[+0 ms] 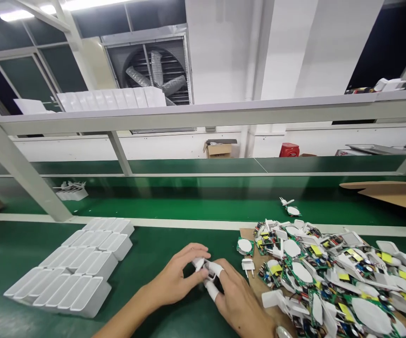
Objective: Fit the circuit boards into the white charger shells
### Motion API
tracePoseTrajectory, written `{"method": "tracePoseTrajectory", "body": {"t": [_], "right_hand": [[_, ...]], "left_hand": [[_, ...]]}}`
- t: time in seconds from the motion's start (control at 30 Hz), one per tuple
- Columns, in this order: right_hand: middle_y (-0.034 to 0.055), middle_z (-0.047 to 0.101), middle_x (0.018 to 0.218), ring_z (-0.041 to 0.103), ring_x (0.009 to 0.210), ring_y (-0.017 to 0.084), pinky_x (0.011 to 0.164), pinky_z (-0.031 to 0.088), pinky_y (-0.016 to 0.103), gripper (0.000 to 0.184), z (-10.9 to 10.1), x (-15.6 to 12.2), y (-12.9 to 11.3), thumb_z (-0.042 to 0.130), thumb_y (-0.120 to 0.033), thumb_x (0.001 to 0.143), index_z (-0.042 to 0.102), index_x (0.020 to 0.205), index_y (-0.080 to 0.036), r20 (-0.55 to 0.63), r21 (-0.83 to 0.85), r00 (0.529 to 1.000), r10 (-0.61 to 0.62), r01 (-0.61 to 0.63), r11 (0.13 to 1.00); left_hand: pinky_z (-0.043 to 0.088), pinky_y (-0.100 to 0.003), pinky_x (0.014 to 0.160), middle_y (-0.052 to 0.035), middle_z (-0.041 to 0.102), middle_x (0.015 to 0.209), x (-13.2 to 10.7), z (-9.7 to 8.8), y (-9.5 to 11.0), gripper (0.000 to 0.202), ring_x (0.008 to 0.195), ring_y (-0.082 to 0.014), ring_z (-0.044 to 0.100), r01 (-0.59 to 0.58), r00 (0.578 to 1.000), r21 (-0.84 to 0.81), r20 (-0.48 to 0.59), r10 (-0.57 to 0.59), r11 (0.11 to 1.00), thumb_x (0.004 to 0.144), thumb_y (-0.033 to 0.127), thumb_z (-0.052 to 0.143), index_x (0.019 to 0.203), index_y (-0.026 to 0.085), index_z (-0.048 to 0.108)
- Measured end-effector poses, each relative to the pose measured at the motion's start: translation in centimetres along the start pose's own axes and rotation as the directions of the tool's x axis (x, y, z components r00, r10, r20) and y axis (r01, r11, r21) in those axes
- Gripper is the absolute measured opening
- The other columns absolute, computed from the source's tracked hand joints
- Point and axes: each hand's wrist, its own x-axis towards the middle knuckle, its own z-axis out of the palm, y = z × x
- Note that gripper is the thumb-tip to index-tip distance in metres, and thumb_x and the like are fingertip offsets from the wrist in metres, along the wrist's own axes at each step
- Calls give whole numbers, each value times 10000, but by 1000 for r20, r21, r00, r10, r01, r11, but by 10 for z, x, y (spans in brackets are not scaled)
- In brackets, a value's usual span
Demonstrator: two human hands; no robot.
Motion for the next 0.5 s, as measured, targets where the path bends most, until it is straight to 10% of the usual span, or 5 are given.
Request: {"method": "tracePoseTrajectory", "body": {"t": [0.2,0.37,0.5], "right_hand": [[80,672,1224,678,1061,270,992,538,422,308,1,3,0,586,-157,942,708,1203,-268,14,363,990,140,-136,922],[83,746,1015,700,934,263,910,568,403,391,6,16,-11,854,-499,783,768,1036,-214,229,891,850,474,-379,249],[94,766,864,733,806,277,797,590,424,494,9,20,-22,831,-621,767,760,980,-182,379,882,781,496,-467,61]], "left_hand": [[573,-468,1030,-85,709,1192,-13,26,-32,551,1110,-261,700,167,958,-281,-179,-223,945,1079,577,495,1528,259,477],[551,-523,1080,-150,506,1474,-28,37,-28,1049,1273,-336,613,-109,960,10,-259,108,994,788,493,925,1626,331,315],[571,-502,1029,-119,601,1337,-30,42,-19,920,1182,-300,622,-199,917,243,-295,268,949,900,249,828,1636,336,281]]}}
